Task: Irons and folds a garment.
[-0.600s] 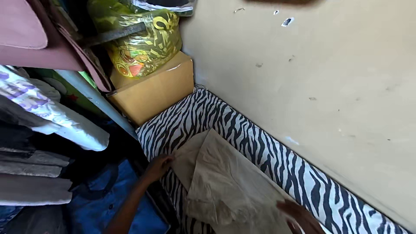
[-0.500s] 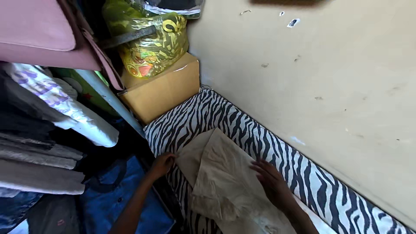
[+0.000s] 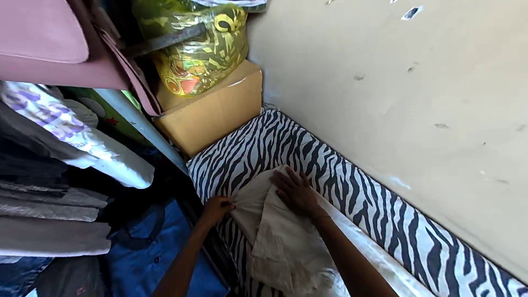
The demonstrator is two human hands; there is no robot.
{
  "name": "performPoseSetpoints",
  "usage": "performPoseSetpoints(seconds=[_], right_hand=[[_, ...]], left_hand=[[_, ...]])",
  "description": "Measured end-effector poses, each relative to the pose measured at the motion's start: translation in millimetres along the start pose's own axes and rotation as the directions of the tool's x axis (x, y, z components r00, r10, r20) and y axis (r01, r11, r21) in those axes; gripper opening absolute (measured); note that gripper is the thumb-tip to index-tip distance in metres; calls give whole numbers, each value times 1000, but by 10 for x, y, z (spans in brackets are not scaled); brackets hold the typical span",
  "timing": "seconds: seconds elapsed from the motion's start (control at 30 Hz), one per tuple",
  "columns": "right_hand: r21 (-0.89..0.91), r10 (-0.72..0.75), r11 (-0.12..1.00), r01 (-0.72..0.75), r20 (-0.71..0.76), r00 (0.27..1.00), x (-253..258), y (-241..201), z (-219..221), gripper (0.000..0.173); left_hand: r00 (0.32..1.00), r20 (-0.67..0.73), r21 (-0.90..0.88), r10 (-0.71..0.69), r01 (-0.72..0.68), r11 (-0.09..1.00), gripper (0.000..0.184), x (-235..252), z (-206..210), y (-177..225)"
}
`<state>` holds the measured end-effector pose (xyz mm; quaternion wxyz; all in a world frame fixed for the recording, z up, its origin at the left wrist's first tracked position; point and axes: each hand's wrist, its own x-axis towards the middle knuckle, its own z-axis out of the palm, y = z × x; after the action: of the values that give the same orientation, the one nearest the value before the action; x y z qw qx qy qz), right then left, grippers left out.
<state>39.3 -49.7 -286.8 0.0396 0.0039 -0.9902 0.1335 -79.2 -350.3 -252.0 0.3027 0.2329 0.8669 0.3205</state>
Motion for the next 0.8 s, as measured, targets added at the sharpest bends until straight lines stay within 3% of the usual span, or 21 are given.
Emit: performPoseSetpoints(seconds=[0.1,0.2,0.27,0.37,0.47,0.8], right_hand=[[40,29,999,-31,36,999,8,3,-29,54],[226,96,969,-101,29,995,-175,-126,-287,53],[252,117,962,-100,-54,992,-626,-161,-532,49],[170,184,972,-162,-118,976,-1531,154,-609,53],[91,272,959,-269,-25,962,-2164,472,-477,56],[30,320,947,-321,30,947,-2234,492,-439,56]], left_hand=[[1000,12,3,-2,2,1000,27,-18,-10,9],[997,26,21,79,-79,997,30,-56,-107,55],[994,37,58,98,-101,993,30,-64,-142,166],[994,72,117,88,-96,988,29,-16,-135,242],[992,89,191,86,-102,976,27,45,-145,250],[989,43,230,138,-144,962,25,21,-90,-49]])
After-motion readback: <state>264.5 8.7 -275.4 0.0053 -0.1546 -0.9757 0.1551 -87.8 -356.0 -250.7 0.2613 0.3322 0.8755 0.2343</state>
